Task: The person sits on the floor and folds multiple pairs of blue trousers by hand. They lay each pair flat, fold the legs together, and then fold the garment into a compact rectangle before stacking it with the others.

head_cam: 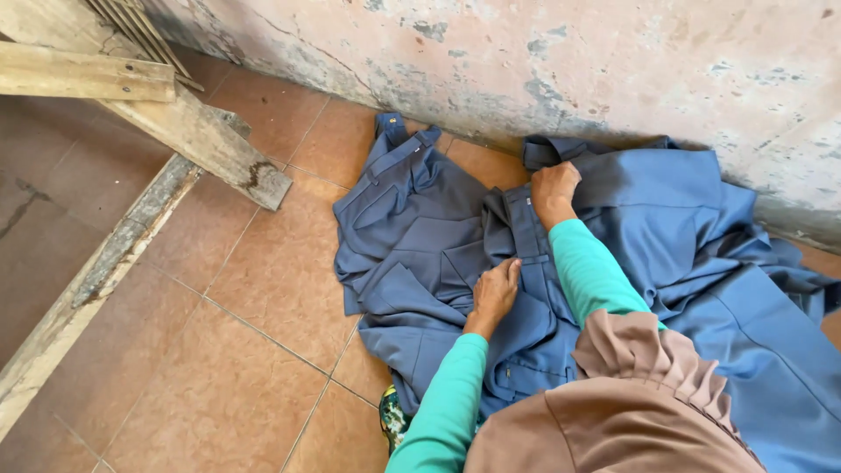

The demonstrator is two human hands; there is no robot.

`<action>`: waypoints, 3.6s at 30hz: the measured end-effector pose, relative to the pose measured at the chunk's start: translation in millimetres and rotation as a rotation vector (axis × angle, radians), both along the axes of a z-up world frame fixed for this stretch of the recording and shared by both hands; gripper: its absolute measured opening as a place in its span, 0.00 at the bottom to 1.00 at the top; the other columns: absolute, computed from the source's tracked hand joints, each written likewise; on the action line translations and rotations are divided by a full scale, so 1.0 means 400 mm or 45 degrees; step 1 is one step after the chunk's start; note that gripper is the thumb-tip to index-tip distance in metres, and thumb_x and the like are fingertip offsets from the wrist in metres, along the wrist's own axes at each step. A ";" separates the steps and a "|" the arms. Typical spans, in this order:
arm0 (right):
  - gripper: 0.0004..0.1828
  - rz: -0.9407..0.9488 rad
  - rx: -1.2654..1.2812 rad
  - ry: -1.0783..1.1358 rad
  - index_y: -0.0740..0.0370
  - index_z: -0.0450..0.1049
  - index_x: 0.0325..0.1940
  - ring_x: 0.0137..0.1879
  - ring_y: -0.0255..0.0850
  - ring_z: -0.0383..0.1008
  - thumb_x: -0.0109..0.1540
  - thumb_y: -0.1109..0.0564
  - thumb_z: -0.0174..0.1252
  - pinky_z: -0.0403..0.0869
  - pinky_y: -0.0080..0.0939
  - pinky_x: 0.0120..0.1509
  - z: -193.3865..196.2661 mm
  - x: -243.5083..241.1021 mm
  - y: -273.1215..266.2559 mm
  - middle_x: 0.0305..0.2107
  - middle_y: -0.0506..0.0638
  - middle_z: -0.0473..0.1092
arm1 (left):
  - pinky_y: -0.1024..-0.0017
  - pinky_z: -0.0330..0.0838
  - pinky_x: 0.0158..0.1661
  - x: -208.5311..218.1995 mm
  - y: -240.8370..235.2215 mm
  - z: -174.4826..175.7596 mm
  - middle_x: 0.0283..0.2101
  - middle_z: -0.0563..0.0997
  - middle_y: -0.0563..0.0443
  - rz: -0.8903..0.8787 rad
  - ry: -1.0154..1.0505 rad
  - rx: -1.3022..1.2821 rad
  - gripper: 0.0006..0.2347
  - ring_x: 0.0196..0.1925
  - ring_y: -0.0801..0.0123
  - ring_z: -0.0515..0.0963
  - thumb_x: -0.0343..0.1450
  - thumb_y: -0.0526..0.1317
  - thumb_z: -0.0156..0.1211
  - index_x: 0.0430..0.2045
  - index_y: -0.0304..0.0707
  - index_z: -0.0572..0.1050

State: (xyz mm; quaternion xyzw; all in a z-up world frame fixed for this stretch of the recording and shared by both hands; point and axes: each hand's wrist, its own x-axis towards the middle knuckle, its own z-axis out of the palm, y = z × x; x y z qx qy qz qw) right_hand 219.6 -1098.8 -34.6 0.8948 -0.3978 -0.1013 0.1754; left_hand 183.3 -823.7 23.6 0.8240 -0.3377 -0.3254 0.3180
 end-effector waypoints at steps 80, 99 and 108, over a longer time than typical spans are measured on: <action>0.16 1.795 0.535 -0.658 0.45 0.70 0.56 0.37 0.43 0.68 0.68 0.58 0.41 0.70 0.40 0.35 0.207 -0.212 0.992 0.36 0.46 0.64 | 0.38 0.49 0.69 0.181 0.902 0.010 0.73 0.62 0.48 0.083 -1.552 -0.107 0.23 0.76 0.48 0.57 0.64 0.39 0.65 0.54 0.61 0.69; 0.03 1.138 -0.121 -0.473 0.49 0.73 0.28 0.43 0.43 0.72 0.57 0.52 0.57 0.72 0.38 0.32 0.102 -0.374 0.800 0.37 0.45 0.66 | 0.47 0.61 0.66 0.425 0.853 -0.086 0.30 0.79 0.54 0.200 -1.781 -0.223 0.06 0.48 0.65 0.80 0.75 0.40 0.53 0.27 0.46 0.69; 0.10 1.086 0.287 -0.332 0.49 0.80 0.31 0.46 0.44 0.74 0.60 0.47 0.56 0.79 0.46 0.34 0.047 -0.023 1.066 0.36 0.44 0.70 | 0.52 0.66 0.58 0.538 1.293 0.010 0.30 0.77 0.53 0.477 -1.938 0.075 0.06 0.46 0.65 0.81 0.74 0.35 0.54 0.25 0.47 0.69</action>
